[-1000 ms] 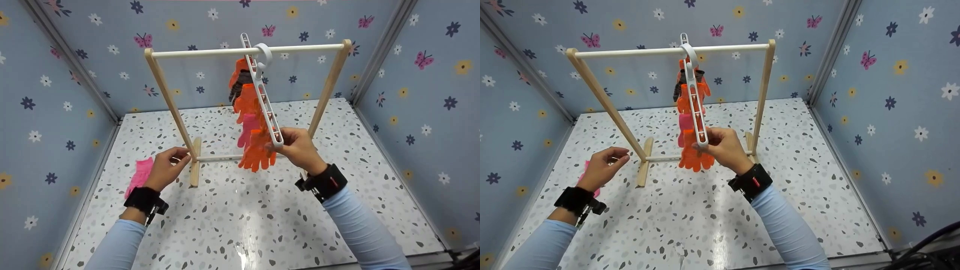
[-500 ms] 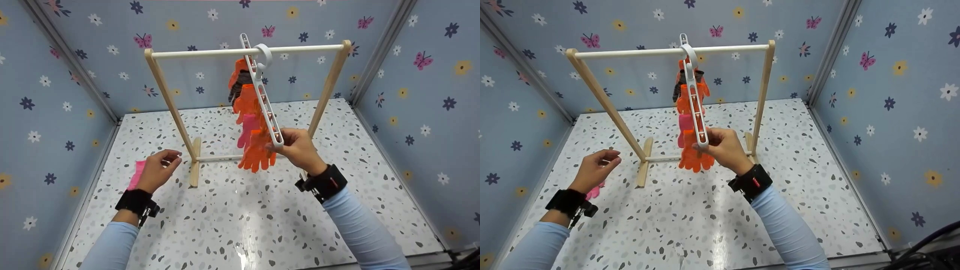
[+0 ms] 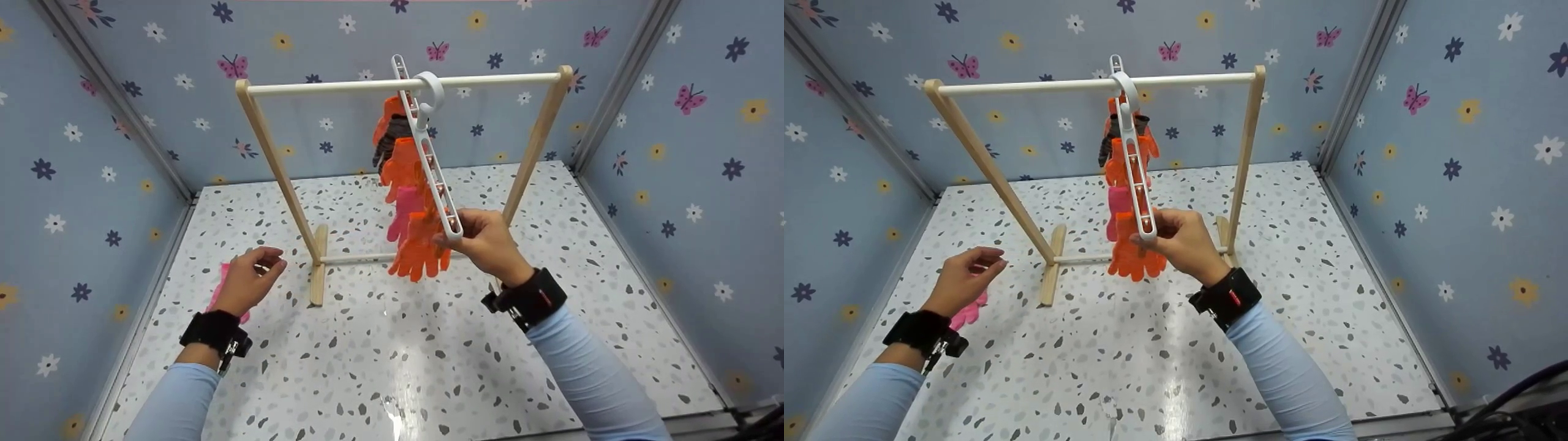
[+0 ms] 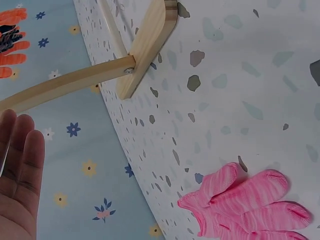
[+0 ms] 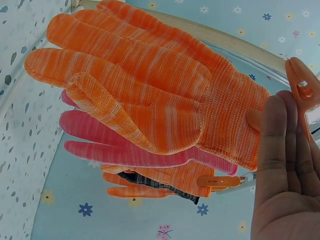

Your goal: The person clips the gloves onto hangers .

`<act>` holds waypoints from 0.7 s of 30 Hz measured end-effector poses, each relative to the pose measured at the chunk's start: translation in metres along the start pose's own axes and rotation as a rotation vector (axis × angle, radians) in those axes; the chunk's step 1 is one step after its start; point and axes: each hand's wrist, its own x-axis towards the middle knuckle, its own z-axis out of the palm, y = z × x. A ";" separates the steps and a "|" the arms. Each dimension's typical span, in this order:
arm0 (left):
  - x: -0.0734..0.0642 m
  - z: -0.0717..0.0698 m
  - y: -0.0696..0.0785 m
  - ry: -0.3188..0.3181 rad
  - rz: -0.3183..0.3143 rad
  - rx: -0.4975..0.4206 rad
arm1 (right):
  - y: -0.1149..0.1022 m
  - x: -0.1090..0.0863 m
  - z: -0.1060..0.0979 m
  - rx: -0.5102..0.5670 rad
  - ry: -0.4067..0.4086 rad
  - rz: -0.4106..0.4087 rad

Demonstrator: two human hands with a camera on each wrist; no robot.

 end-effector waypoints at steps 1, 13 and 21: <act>0.000 0.000 -0.001 -0.002 -0.003 0.002 | 0.000 0.000 0.000 -0.001 0.001 -0.002; -0.002 -0.005 -0.014 -0.029 -0.074 0.074 | 0.000 0.000 0.001 -0.009 0.009 0.011; -0.003 -0.006 -0.026 -0.046 -0.097 0.095 | 0.001 -0.001 0.000 -0.010 0.011 0.004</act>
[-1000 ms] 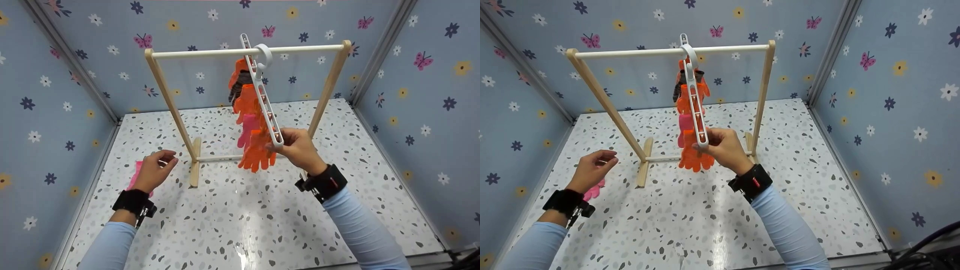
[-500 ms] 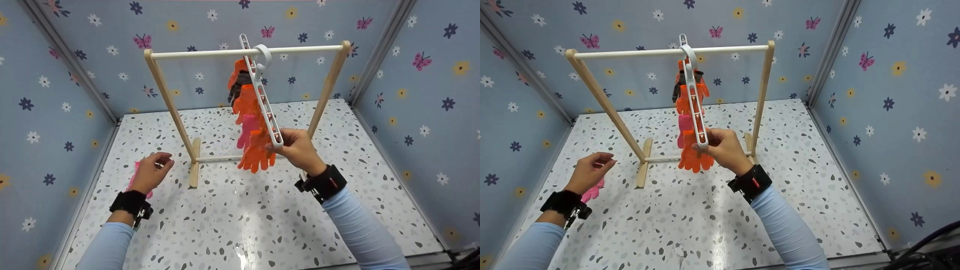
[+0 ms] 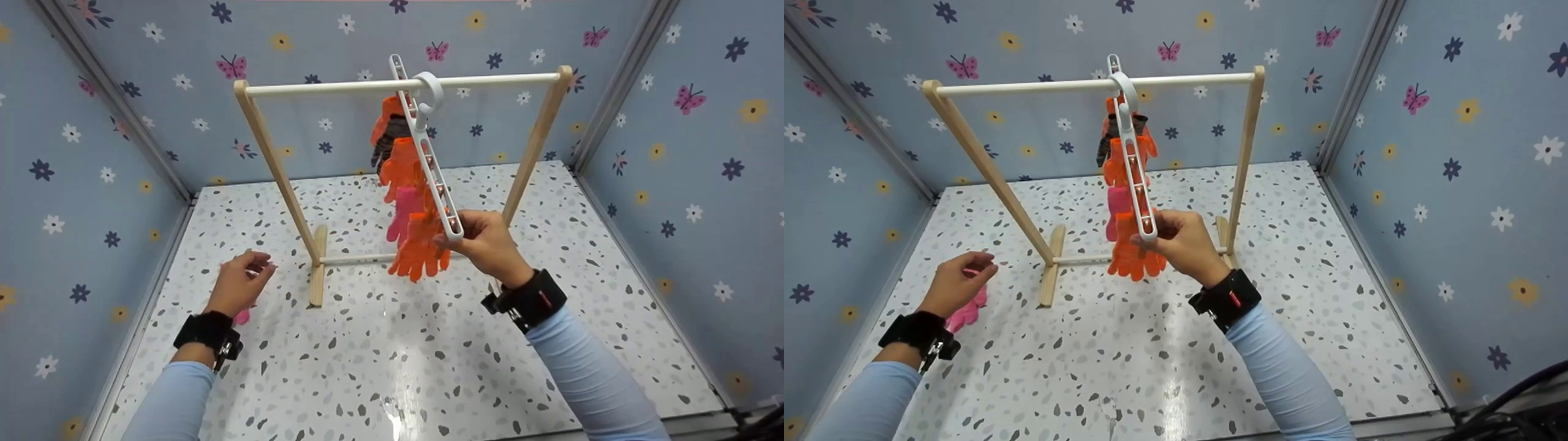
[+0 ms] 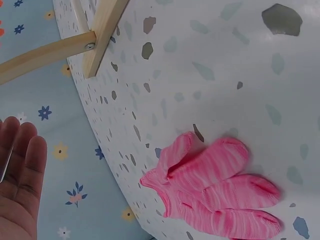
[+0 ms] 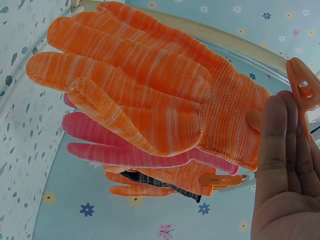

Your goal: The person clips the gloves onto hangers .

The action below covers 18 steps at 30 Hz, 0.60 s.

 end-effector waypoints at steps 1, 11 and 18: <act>0.000 0.000 -0.001 0.002 -0.003 0.004 | 0.000 0.000 0.000 0.002 0.000 -0.001; 0.000 0.000 -0.018 0.009 -0.065 0.033 | -0.001 0.000 0.000 0.008 0.002 -0.005; -0.002 -0.003 -0.034 -0.009 -0.149 0.035 | 0.000 0.000 0.000 0.010 0.003 -0.009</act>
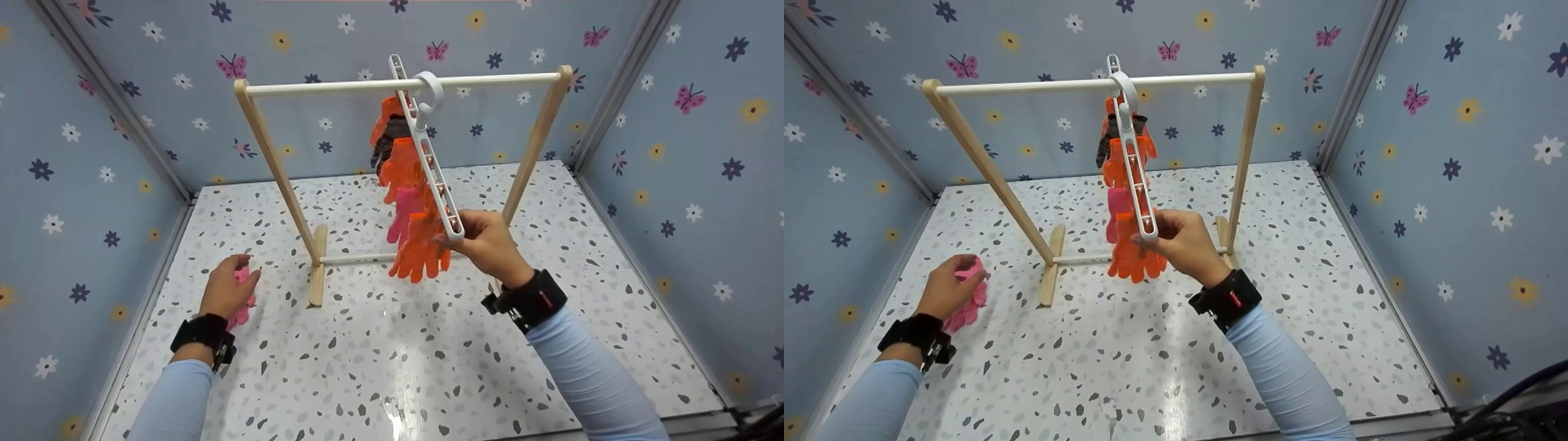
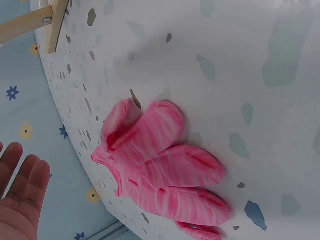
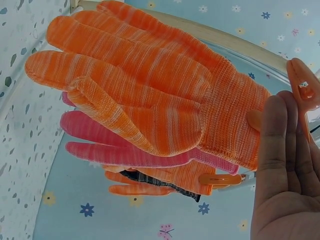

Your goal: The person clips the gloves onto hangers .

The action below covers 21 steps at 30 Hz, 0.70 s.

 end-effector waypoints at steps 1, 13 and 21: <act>0.000 0.000 -0.002 -0.007 -0.014 -0.001 | 0.000 0.000 0.000 0.000 0.000 -0.001; 0.006 -0.003 -0.017 -0.110 -0.148 0.073 | 0.004 0.000 0.000 0.009 -0.003 -0.024; 0.012 -0.004 -0.023 -0.177 -0.182 0.048 | 0.005 0.000 -0.001 0.022 -0.008 -0.024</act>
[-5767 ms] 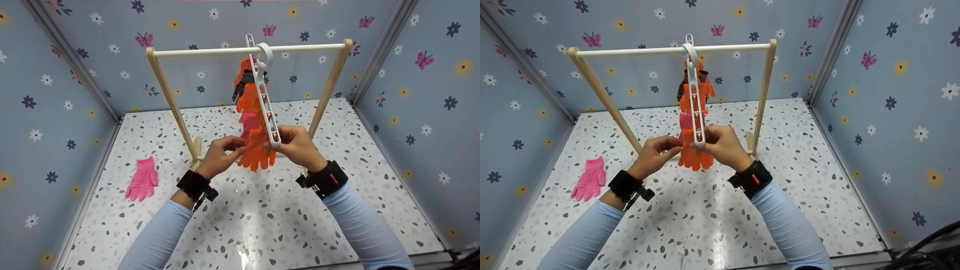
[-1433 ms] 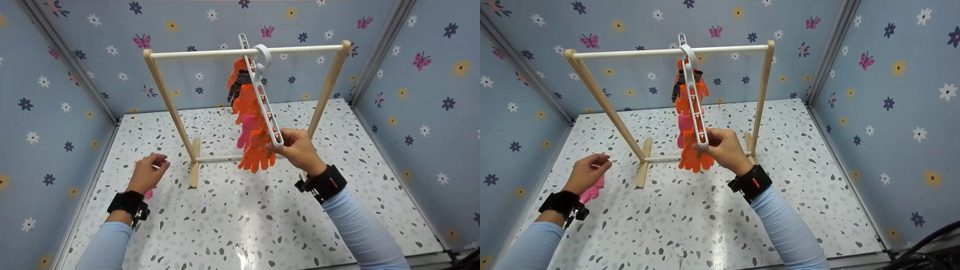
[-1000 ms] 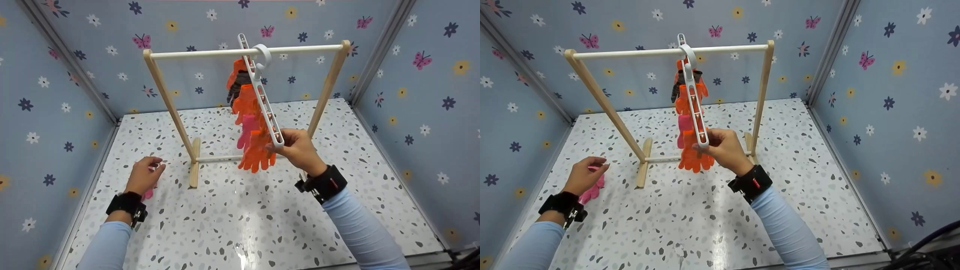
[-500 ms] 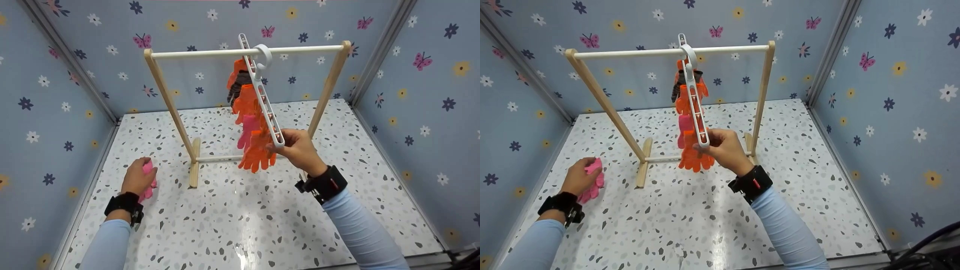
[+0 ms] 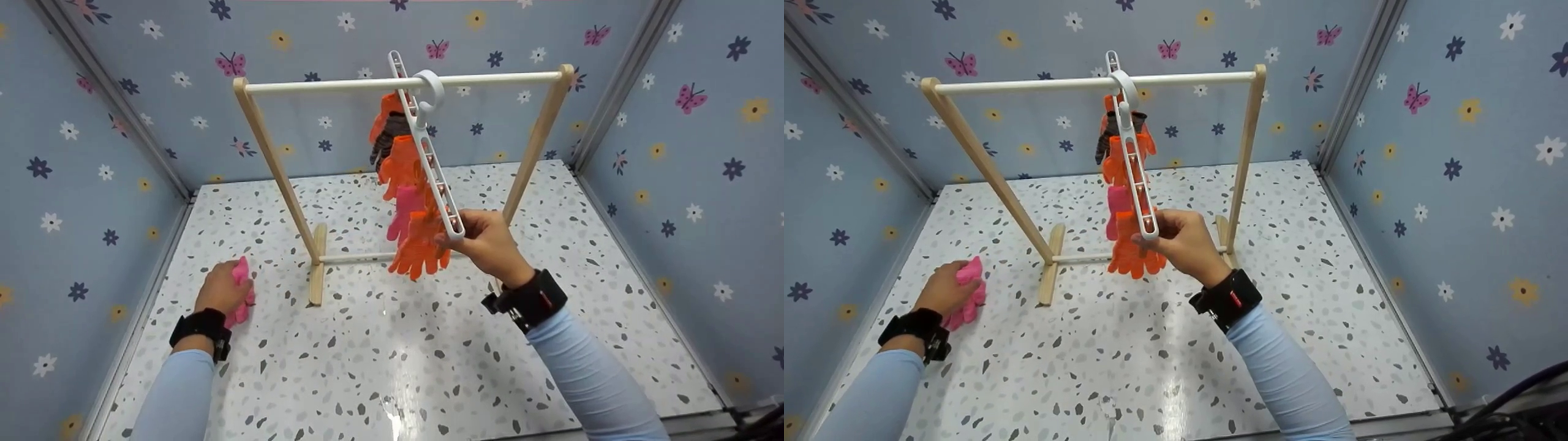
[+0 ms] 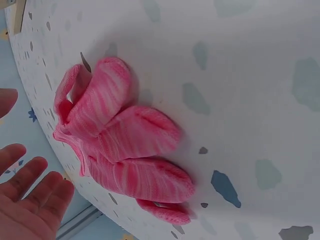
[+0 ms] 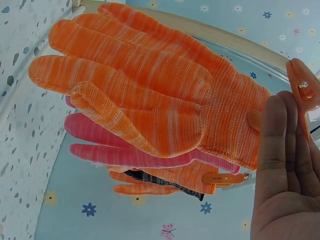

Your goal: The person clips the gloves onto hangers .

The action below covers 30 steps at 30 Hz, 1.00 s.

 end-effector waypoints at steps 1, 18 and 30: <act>0.001 0.000 0.000 -0.012 -0.004 -0.009 | 0.000 0.000 0.000 -0.001 0.001 0.001; 0.008 0.008 -0.015 -0.044 -0.102 0.256 | -0.001 0.000 -0.002 -0.010 0.015 0.013; 0.011 0.015 -0.024 -0.067 -0.100 0.238 | -0.001 -0.001 -0.002 -0.016 0.022 0.004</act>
